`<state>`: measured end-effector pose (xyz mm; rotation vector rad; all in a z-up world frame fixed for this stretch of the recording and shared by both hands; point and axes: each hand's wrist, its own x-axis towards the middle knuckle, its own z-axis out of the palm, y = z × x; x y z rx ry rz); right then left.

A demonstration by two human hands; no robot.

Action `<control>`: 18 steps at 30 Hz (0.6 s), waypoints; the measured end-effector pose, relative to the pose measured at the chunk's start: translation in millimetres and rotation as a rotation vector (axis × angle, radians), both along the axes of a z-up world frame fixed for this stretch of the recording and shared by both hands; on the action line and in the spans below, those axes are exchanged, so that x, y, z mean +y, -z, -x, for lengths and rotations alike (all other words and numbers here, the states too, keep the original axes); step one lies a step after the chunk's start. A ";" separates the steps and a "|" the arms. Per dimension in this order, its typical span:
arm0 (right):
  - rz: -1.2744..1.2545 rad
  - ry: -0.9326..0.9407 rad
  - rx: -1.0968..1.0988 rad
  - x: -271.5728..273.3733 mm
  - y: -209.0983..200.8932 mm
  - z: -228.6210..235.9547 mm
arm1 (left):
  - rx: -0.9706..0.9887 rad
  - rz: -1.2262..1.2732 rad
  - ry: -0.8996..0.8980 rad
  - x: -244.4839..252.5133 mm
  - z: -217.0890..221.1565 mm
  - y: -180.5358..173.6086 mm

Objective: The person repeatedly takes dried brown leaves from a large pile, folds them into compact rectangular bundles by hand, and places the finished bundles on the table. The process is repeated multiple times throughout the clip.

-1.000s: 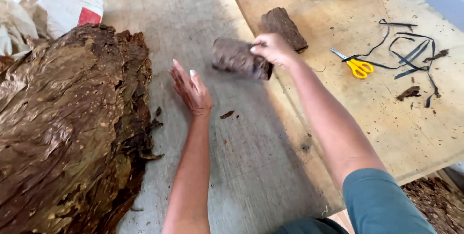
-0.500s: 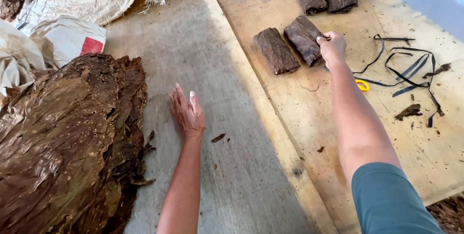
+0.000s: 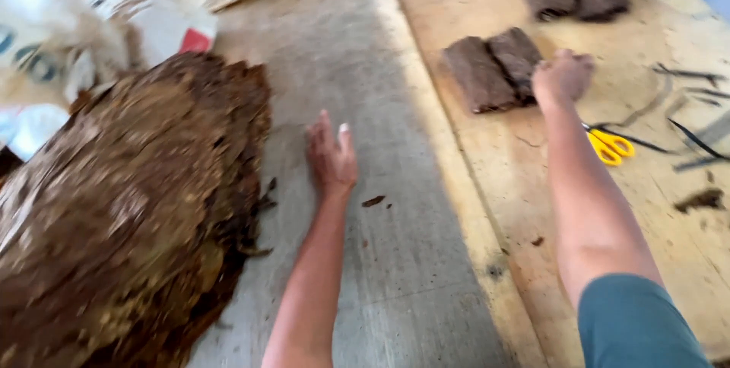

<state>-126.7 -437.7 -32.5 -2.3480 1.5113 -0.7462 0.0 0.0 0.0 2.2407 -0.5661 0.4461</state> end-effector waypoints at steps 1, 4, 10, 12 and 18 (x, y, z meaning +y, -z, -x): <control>0.142 -0.054 -0.040 25.0 -18.4 5.7 | -0.033 0.007 0.007 2.0 2.2 -2.1; 0.457 -0.319 -0.199 89.9 -44.9 -4.8 | -0.067 0.033 -0.025 7.0 5.4 -2.0; 0.476 -0.943 -0.236 258.4 -44.8 -42.4 | -0.058 0.099 -0.050 5.2 0.9 4.0; 0.332 -1.074 -0.172 293.5 -34.9 -45.6 | -0.060 0.163 -0.064 -0.2 -3.9 12.0; 0.167 -1.064 0.042 310.3 -14.5 -54.9 | 0.013 0.266 0.033 -8.3 -37.5 45.2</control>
